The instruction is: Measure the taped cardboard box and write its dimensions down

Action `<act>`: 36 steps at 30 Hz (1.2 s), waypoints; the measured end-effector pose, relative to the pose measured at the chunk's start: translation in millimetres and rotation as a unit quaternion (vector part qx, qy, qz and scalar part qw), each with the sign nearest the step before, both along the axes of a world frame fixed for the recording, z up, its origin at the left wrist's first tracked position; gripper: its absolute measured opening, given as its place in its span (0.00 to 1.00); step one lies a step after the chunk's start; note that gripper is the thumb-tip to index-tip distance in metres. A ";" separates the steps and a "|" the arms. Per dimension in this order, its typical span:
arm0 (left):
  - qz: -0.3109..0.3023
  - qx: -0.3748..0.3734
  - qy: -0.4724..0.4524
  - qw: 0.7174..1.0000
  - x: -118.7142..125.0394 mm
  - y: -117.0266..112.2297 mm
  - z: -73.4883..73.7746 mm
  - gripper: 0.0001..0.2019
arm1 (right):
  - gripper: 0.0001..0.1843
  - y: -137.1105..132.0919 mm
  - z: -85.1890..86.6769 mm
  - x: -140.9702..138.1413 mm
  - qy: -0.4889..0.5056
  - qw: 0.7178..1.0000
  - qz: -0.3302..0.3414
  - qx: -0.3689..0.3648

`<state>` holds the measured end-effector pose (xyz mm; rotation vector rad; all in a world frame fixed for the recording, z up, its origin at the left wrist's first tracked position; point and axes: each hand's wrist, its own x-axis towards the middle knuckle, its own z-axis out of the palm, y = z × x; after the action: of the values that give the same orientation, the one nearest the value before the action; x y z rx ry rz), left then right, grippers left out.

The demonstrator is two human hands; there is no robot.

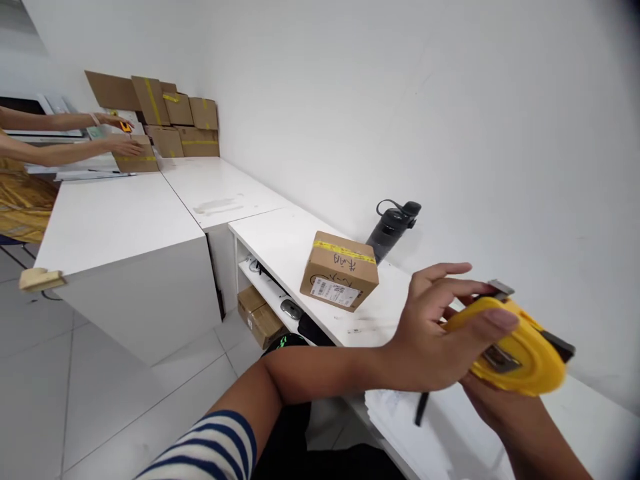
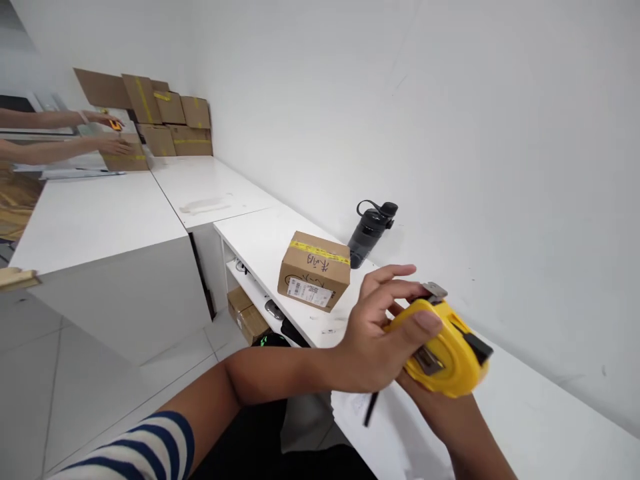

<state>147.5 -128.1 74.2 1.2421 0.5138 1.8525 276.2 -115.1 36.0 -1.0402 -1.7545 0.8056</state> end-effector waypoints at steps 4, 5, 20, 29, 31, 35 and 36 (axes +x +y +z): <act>-0.006 -0.005 0.038 0.999 -42.0 -26.4 4.9 0.14 | 0.39 -35.6 8.6 -31.1 -0.003 0.995 0.076 -0.058; 0.006 -0.007 0.037 0.999 -50.5 -28.0 0.9 0.13 | 0.40 -39.4 9.1 -39.5 0.004 0.993 0.102 -0.068; -0.184 -0.298 0.158 0.923 -180.2 65.4 77.1 0.19 | 0.37 80.2 75.0 -104.7 -0.205 0.974 0.058 0.070; -0.036 -0.373 0.418 0.828 -230.9 113.3 54.6 0.24 | 0.26 148.7 49.8 -69.3 0.004 0.993 0.120 0.002; -0.028 -0.388 0.484 0.784 -237.1 123.7 42.8 0.27 | 0.26 159.5 48.5 -58.1 0.027 0.996 0.082 -0.019; -0.027 -0.400 0.597 0.695 -237.8 141.5 23.6 0.31 | 0.30 174.5 46.1 -35.4 -0.058 0.996 0.015 -0.062; -0.038 -0.405 0.604 0.685 -237.0 144.4 20.2 0.32 | 0.31 176.7 45.2 -29.9 -0.088 0.993 0.008 -0.072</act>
<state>-89.5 16.3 94.4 1.5868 1.7027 0.2751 246.4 61.6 81.2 -1.2254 -1.8774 0.8826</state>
